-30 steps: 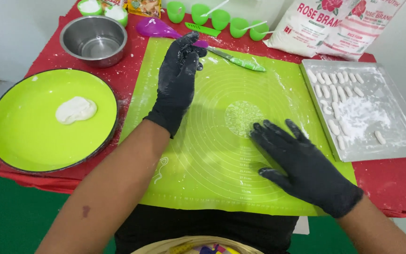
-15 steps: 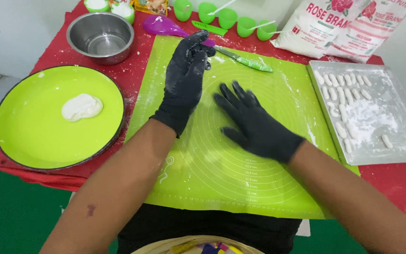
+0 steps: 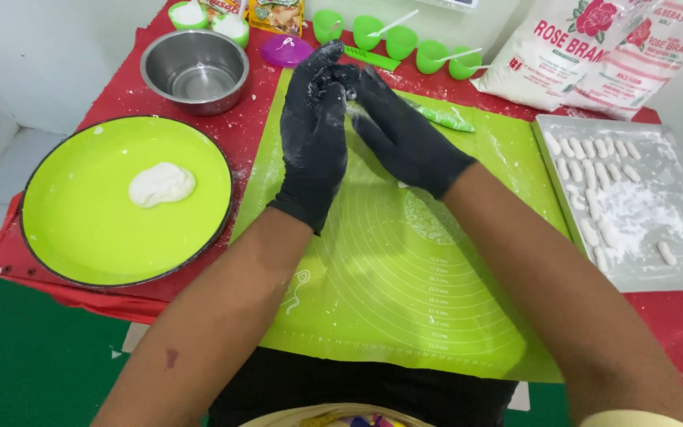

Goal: Rolling small pieces of dough into cylindrical rice cakes and arranging them on a metal tray.

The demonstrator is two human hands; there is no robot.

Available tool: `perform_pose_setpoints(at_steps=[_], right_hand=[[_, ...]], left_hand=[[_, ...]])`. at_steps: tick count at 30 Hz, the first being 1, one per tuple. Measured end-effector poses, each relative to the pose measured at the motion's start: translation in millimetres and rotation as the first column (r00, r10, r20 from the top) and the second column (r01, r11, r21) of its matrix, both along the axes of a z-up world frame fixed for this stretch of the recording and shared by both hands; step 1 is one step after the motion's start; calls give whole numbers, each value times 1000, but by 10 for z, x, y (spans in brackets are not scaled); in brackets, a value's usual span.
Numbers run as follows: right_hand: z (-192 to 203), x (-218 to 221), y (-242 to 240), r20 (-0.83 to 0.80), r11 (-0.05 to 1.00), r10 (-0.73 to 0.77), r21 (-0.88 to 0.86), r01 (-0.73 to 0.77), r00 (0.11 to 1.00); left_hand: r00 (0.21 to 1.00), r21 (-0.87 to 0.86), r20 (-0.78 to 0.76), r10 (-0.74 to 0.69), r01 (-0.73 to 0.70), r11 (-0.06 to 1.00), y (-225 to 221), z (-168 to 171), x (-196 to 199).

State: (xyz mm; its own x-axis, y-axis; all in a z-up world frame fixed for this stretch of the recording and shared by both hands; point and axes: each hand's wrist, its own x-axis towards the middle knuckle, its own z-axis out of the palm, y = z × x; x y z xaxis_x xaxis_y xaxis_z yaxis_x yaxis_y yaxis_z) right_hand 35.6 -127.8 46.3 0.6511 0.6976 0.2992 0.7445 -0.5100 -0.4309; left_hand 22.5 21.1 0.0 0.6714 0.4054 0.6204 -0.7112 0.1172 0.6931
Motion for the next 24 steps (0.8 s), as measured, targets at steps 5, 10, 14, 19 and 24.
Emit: perform_pose_setpoints(at_steps=[5,10,14,19,24], right_hand=[[2,-637,-412,-18,939,-2,-343,-5,1000],[-70,-1257,-926,185,921,55,-390,22,981],[43,-1645,-1221,247,904,14,-418,94,969],[192,-1832,-1373,260,913,-92,-362,186,961],[147,-1606,-1164,151,966,-105,-220,137,983]], left_hand=[[992,-45,-21,-122,121,992,-73,36,-47],[979,-54,-61,-193,190,980,-100,42,-57],[991,60,-45,-128,130,990,-83,15,-39],[988,56,-60,-143,146,988,-99,7,-51],[985,71,-106,-136,144,987,-87,31,-68]])
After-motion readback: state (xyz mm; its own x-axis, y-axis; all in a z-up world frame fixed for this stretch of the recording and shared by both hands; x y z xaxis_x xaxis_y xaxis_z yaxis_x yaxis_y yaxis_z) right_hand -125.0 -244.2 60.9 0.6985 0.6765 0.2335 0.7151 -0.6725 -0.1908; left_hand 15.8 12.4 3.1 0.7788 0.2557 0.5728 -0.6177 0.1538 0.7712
